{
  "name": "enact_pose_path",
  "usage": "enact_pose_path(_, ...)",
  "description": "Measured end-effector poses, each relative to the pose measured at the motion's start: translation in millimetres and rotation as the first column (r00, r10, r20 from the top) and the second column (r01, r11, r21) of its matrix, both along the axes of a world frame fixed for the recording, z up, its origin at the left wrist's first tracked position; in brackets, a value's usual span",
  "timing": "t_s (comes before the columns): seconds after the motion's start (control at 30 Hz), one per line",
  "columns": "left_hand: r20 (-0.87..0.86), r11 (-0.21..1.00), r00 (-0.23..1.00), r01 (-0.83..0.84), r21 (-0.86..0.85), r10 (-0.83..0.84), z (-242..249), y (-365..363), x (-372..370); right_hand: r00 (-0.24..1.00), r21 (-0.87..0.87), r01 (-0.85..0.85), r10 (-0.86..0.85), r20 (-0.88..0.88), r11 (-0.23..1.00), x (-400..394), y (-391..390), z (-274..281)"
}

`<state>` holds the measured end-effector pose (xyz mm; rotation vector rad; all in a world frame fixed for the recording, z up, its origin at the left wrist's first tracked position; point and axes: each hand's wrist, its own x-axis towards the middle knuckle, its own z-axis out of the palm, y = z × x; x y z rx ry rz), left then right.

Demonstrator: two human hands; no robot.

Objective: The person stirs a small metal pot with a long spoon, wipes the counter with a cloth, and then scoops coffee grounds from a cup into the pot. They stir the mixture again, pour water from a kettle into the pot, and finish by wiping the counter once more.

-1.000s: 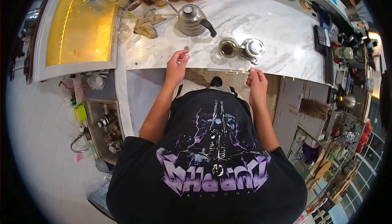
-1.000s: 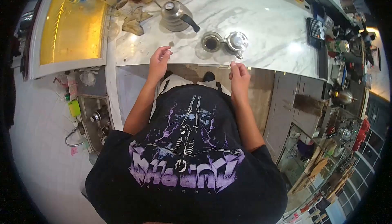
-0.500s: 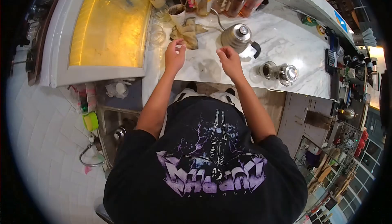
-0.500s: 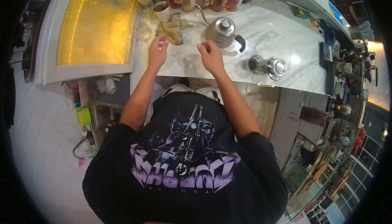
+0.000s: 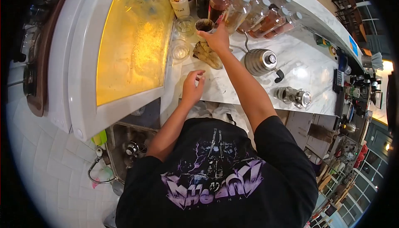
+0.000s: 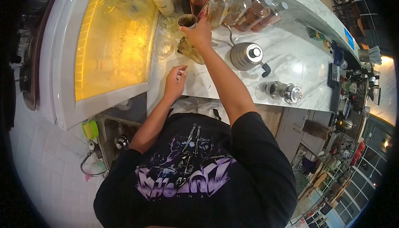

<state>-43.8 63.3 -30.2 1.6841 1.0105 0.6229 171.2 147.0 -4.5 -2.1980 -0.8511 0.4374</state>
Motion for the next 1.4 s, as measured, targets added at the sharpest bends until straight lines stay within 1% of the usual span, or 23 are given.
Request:
enact_pose_path(0.07, -0.063, 0.998, 0.996, 0.062, 0.017, -0.061, 4, 0, -8, 1.0, -0.032, 0.009, -0.009, 0.0, 0.999, -2, 10, -1)
enact_pose_path(0.13, -0.074, 0.998, 0.995, 0.062, -0.018, -0.063, 6, -2, -12, 0.995, -0.094, -0.042, 0.033, -0.093, 0.995, -4, 10, -1)
enact_pose_path(0.17, -0.076, 0.998, 0.995, 0.064, -0.021, -0.066, 5, -2, -13, 0.995, -0.103, -0.039, 0.029, -0.098, 0.994, -5, 8, -4)
enact_pose_path(0.27, -0.08, 0.998, 0.995, 0.063, -0.021, -0.065, 2, -1, -8, 0.995, -0.071, -0.037, 0.03, -0.094, 0.997, -3, 10, -14)
enact_pose_path(0.37, -0.094, 0.998, 0.993, 0.065, -0.017, -0.066, 4, 5, -2, 0.998, -0.116, -0.038, 0.031, -0.054, 0.993, -6, 11, -15)
enact_pose_path(0.43, -0.098, 0.997, 0.993, 0.071, -0.018, -0.073, 1, 9, 5, 1.0, -0.143, 0.015, -0.019, -0.024, 0.99, -12, 12, -6)
enact_pose_path(0.5, -0.053, 0.998, 0.997, 0.055, 0.005, -0.055, -3, 12, 8, 1.0, -0.144, 0.011, -0.013, -0.012, 0.99, -12, 15, -3)
enact_pose_path(0.57, -0.079, 0.998, 0.995, 0.064, 0.028, -0.061, -6, 11, 10, 1.0, -0.138, 0.006, -0.007, -0.009, 0.99, -11, 15, -3)
enact_pose_path(0.63, -0.107, 0.996, 0.992, 0.078, 0.054, -0.072, -7, 12, 11, 0.999, -0.032, -0.036, 0.035, -0.026, 0.999, -7, 11, -4)
enact_pose_path(0.67, -0.124, 0.993, 0.99, 0.078, 0.086, -0.067, -8, 12, 12, 0.999, -0.028, -0.032, 0.031, -0.03, 0.999, -5, 9, -5)
enact_pose_path(0.73, -0.142, 0.99, 0.988, 0.079, 0.114, -0.062, -8, 12, 18, 0.999, 0.122, -0.031, 0.027, 0.035, 0.992, -3, 2, -7)
enact_pose_path(0.8, -0.18, 0.981, 0.984, 0.036, 0.193, -0.001, -11, 17, 29, 0.998, 0.116, -0.052, 0.048, 0.037, 0.992, 2, -2, -10)
enact_pose_path(0.83, -0.181, 0.981, 0.983, 0.038, 0.191, -0.003, -13, 18, 36, 0.997, 0.113, -0.074, 0.07, 0.043, 0.991, 4, -4, -10)
enact_pose_path(0.87, -0.173, 0.978, 0.984, 0.003, 0.21, 0.034, -14, 18, 45, 0.997, 0.112, -0.071, 0.067, 0.041, 0.991, 7, -7, -11)
enact_pose_path(0.9, -0.164, 0.973, 0.984, -0.032, 0.228, 0.071, -15, 17, 54, 0.994, 0.113, -0.085, 0.077, 0.076, 0.99, 9, -10, -11)
enact_pose_path(0.93, -0.164, 0.974, 0.984, -0.03, 0.226, 0.068, -15, 15, 65, 0.99, 0.115, -0.1, 0.087, 0.112, 0.988, 12, -13, -11)
enact_pose_path(1.0, -0.265, 0.929, 0.936, -0.132, 0.346, 0.232, -15, 13, 87, 0.991, 0.118, -0.109, 0.097, 0.096, 0.987, 18, -15, -10)
enact_pose_path(1.03, -0.262, 0.93, 0.937, -0.134, 0.341, 0.231, -16, 16, 94, 0.991, 0.123, -0.121, 0.112, 0.079, 0.985, 20, -17, -9)
enact_pose_path(1.1, -0.314, 0.953, 0.912, -0.196, 0.232, 0.264, -19, 20, 105, 0.99, 0.112, -0.135, 0.129, 0.055, 0.985, 25, -21, -7)
enact_pose_path(1.13, -0.311, 0.952, 0.912, -0.2, 0.23, 0.267, -22, 21, 109, 0.989, 0.108, -0.148, 0.146, 0.025, 0.983, 26, -22, -4)
enact_pose_path(1.23, -0.263, 0.941, 0.914, -0.254, 0.222, 0.309, -35, 22, 110, 0.988, 0.139, -0.14, 0.128, 0.09, 0.98, 26, -23, -9)
enact_pose_path(1.33, -0.258, 0.943, 0.912, -0.279, 0.181, 0.319, -40, 19, 105, 0.988, 0.136, -0.135, 0.124, 0.091, 0.981, 28, -25, -12)
enact_pose_path(1.4, -0.126, 0.953, 0.946, -0.287, 0.095, 0.298, -36, 15, 91, 0.987, 0.145, -0.139, 0.125, 0.103, 0.98, 29, -26, -13)
